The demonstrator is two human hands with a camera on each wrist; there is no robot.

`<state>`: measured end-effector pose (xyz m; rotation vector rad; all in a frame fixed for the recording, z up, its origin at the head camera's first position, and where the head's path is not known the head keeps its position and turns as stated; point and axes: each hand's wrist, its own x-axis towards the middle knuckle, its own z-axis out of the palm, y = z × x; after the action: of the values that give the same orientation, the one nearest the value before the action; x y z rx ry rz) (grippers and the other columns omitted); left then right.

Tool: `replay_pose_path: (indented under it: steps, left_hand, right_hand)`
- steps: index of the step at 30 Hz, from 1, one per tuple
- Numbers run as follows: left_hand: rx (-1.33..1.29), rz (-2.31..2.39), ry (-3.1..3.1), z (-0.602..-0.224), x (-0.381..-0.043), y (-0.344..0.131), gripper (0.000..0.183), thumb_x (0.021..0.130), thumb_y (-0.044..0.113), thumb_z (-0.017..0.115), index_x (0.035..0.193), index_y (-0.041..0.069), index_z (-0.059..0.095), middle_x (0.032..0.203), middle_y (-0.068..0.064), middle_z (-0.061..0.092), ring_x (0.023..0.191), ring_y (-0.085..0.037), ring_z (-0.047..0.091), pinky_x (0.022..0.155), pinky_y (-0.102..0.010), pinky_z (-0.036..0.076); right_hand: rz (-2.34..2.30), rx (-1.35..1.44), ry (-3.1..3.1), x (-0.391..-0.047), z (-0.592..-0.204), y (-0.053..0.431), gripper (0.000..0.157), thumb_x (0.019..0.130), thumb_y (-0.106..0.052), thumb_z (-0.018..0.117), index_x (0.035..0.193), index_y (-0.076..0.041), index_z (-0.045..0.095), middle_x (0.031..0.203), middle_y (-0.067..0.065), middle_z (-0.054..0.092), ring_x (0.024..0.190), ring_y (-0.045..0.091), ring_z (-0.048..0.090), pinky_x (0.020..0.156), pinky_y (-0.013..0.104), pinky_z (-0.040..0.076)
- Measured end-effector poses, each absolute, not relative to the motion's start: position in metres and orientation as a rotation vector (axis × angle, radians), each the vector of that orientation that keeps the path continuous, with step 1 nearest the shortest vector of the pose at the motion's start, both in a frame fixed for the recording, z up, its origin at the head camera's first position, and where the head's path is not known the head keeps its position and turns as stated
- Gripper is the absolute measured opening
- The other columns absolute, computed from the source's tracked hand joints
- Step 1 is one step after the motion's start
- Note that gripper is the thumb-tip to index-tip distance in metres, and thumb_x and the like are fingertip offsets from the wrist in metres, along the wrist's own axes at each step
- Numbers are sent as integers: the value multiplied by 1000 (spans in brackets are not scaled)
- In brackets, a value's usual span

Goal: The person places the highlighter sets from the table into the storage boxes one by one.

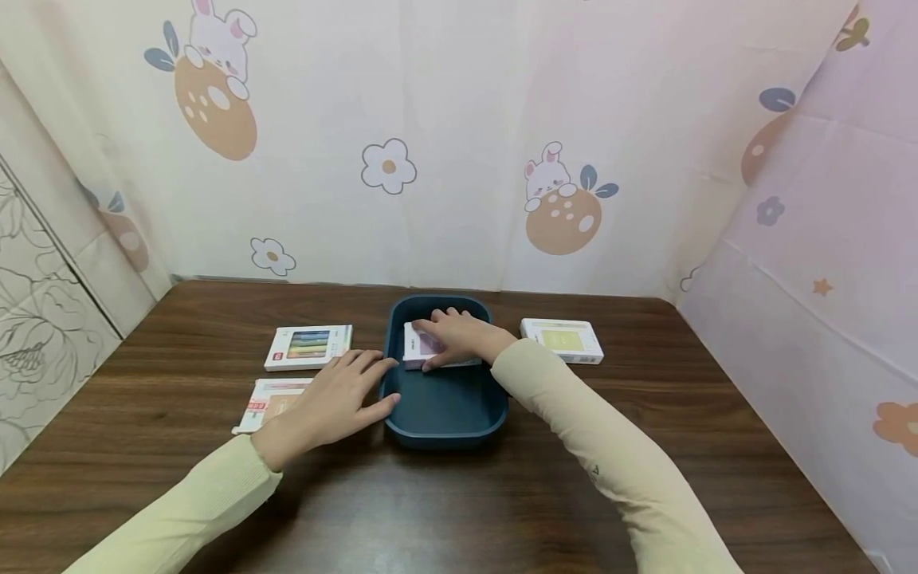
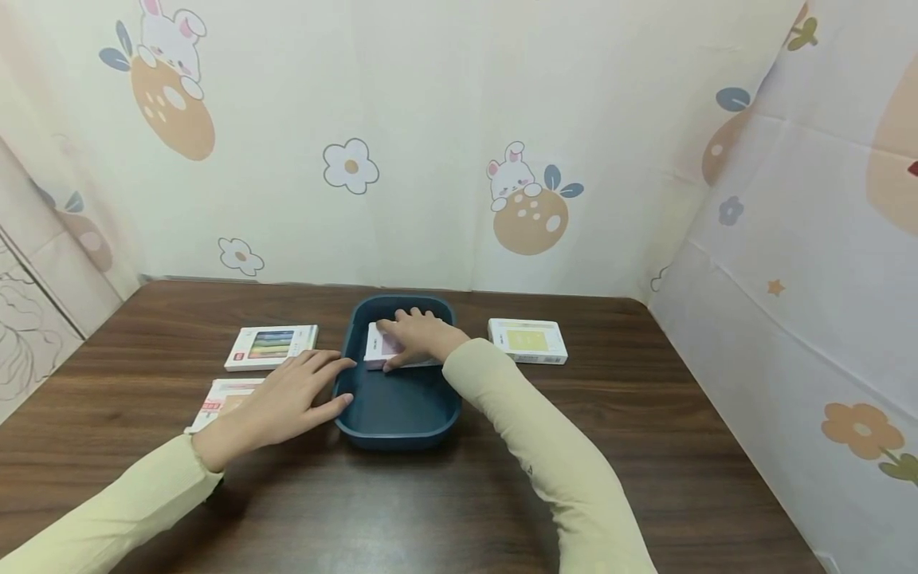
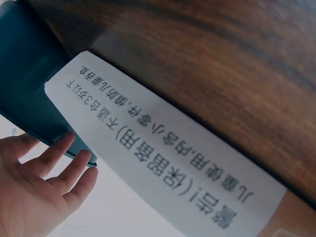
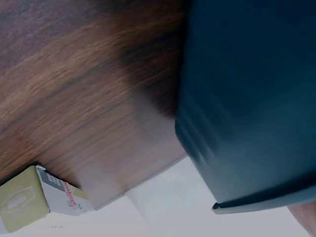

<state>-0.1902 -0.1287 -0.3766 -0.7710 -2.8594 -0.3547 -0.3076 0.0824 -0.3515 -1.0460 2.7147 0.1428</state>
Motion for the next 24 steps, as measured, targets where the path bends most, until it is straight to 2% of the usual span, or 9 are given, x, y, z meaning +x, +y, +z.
replay_pose_path:
  steps: [24]
  left_hand:
    - [-777, -370, -2852, -375, -189, -128, 55, 88, 53, 47, 130, 18, 50, 130, -8, 50, 119, -27, 45, 99, -50, 36]
  right_hand:
    - [216, -1036, 2709, -312, -358, 82, 82, 82, -61, 52, 146, -21, 20, 136, 10, 39, 119, 26, 41, 102, 45, 36]
